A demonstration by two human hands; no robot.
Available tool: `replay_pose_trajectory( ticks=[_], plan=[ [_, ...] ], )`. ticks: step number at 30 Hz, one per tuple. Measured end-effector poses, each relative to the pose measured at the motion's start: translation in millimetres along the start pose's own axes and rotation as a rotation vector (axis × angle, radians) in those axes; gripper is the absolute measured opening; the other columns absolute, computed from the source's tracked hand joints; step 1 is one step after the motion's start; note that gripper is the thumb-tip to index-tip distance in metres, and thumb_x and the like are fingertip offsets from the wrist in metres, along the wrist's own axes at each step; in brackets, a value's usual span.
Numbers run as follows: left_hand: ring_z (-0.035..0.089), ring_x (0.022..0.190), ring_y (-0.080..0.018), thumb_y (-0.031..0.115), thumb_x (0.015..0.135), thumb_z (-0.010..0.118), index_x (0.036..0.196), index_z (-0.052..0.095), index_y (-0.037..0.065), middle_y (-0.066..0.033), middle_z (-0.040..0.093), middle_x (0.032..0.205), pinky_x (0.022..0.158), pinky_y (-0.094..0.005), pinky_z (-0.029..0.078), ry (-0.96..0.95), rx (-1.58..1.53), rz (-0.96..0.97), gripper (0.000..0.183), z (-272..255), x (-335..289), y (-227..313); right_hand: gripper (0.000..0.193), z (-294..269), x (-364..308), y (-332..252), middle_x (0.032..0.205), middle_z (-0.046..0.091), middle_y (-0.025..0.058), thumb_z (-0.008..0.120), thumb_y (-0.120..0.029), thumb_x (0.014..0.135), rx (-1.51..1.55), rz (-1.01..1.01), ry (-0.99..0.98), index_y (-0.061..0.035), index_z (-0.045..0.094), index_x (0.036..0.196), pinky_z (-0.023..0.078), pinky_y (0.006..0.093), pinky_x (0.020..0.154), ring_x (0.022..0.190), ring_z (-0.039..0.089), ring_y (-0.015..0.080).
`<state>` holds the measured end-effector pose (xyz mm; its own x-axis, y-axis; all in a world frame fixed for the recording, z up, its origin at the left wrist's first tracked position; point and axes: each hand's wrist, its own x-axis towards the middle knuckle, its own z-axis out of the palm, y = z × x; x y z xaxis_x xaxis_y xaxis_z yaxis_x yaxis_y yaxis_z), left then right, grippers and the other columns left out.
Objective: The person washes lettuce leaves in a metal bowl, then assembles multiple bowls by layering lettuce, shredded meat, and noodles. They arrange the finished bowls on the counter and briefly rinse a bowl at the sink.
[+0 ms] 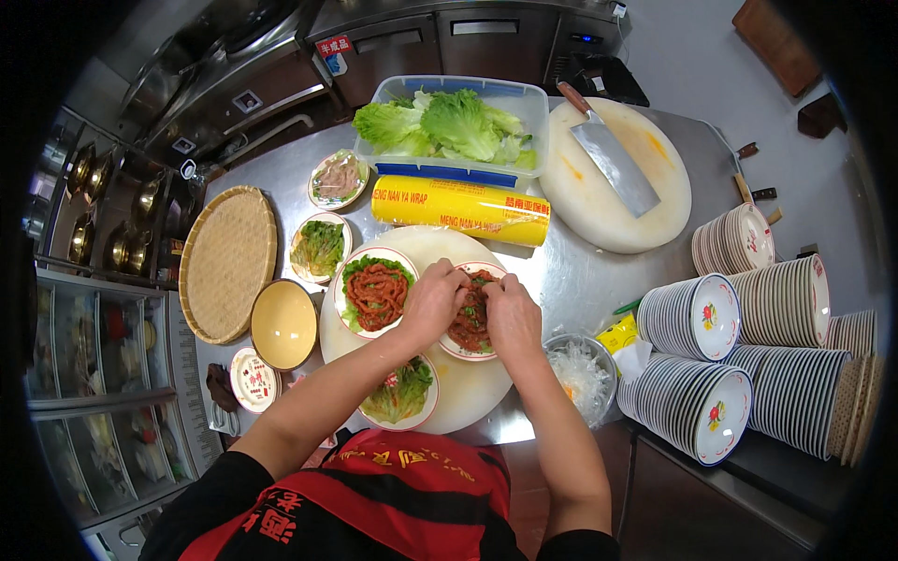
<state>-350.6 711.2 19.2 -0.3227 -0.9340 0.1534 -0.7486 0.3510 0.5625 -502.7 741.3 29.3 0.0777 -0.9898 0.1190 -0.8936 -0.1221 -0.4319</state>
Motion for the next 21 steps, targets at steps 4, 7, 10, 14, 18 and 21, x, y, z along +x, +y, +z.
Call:
replay_pose_trajectory(
  ticks=[4,7,10,14,18,21],
  plan=[
    [0.057,0.086,-0.0327,0.007,0.079,0.066,0.092,0.064,0.004,-0.0132,0.054,0.088,0.072,-0.0421,0.048,0.027,-0.043,-0.023,0.013,-5,-1,1,0.013,0,-2,2,0.088,0.059,0.0135,0.058,-0.011,0.083,-0.003,0.013,0.004,-0.0042,0.063,0.093,0.052,0.0406,0.067,0.079,0.062,0.03],
    [0.057,0.086,-0.0325,0.007,0.079,0.066,0.093,0.064,0.004,-0.0129,0.055,0.088,0.072,-0.0419,0.048,0.064,-0.096,-0.029,0.015,-6,3,1,0.014,-3,-1,-4,0.086,0.059,0.0145,0.06,-0.011,0.083,0.05,0.079,0.025,-0.0048,0.061,0.096,0.052,0.041,0.066,0.078,0.062,0.0314],
    [0.056,0.088,-0.0323,0.007,0.078,0.064,0.091,0.063,0.003,-0.0135,0.054,0.089,0.072,-0.0423,0.049,0.059,-0.084,0.018,0.013,-8,11,-1,0.015,-10,4,-7,0.086,0.059,0.0149,0.061,-0.01,0.083,0.086,0.084,0.075,-0.0053,0.058,0.097,0.052,0.0415,0.065,0.078,0.061,0.0323],
    [0.055,0.092,-0.0317,0.006,0.076,0.063,0.086,0.061,0.001,-0.0142,0.052,0.091,0.072,-0.0415,0.05,-0.027,0.046,0.105,0.011,-8,21,-2,0.015,-8,15,-2,0.087,0.057,0.0142,0.061,-0.01,0.082,0.023,0.023,0.062,-0.0055,0.058,0.096,0.051,0.0421,0.064,0.079,0.061,0.0321],
    [0.054,0.093,-0.0312,0.005,0.074,0.061,0.082,0.059,0.0,-0.0143,0.052,0.092,0.073,-0.0395,0.051,-0.044,0.131,0.161,0.01,-7,24,-3,0.014,6,24,3,0.089,0.056,0.0131,0.06,-0.011,0.083,-0.052,0.015,0.022,-0.0054,0.058,0.095,0.051,0.0428,0.064,0.081,0.061,0.0312],
    [0.054,0.092,-0.0314,0.005,0.075,0.061,0.082,0.059,-0.001,-0.0142,0.052,0.092,0.075,-0.0391,0.051,-0.049,0.133,0.134,0.01,-7,23,-4,0.012,3,24,1,0.09,0.056,0.0134,0.058,-0.011,0.084,-0.034,-0.004,-0.005,-0.0053,0.059,0.094,0.052,0.0425,0.065,0.081,0.062,0.0309]
  ],
)
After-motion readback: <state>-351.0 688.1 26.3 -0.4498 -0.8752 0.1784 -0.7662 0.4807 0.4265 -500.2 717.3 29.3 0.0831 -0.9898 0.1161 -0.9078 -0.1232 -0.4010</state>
